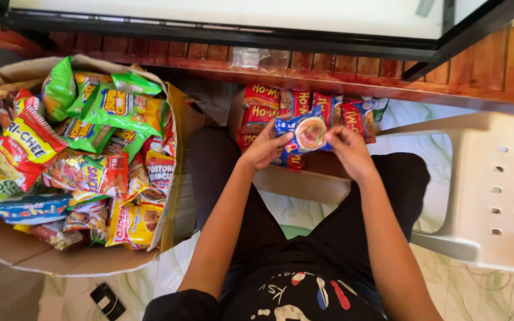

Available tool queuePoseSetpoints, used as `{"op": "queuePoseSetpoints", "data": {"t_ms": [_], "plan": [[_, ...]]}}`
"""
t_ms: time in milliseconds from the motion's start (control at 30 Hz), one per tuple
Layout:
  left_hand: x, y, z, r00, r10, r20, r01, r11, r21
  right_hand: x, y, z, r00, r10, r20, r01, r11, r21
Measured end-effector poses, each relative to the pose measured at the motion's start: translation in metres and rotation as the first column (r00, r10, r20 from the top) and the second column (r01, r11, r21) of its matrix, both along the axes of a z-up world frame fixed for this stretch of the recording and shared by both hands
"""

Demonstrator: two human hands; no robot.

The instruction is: Stocking and organizing snack packets and instant noodles into a glass display case from boxes on the floor.

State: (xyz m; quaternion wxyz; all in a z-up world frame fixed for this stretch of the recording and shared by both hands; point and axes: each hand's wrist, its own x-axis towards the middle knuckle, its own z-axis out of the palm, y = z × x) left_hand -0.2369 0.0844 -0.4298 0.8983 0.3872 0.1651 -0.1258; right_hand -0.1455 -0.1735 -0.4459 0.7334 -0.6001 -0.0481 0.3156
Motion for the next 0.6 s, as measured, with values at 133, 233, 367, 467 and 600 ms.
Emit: {"op": "queuePoseSetpoints", "data": {"t_ms": [133, 233, 367, 467, 600], "plan": [[0.007, -0.007, -0.069, 0.99, 0.13, -0.06, -0.133, 0.989, -0.057, -0.01, -0.008, -0.008, 0.99, -0.056, -0.131, 0.076, 0.985, 0.157], [0.006, -0.011, -0.066, 0.978, 0.111, -0.178, -0.102, 0.993, 0.058, -0.017, -0.002, 0.002, 0.967, 0.007, -0.254, 0.046, 0.979, 0.201], [0.003, -0.018, -0.046, 0.997, 0.047, 0.058, -0.045, 0.998, -0.039, -0.018, -0.006, -0.025, 0.946, -0.259, -0.196, 0.279, 0.957, 0.078], [0.003, -0.017, -0.068, 0.998, 0.057, 0.023, -0.057, 0.998, -0.012, -0.019, -0.008, -0.035, 0.942, -0.288, -0.171, 0.286, 0.957, -0.038], [0.006, -0.014, -0.094, 0.986, 0.161, -0.051, -0.16, 0.987, 0.014, -0.024, -0.009, -0.039, 0.949, -0.107, -0.296, 0.162, 0.972, 0.168]]}}
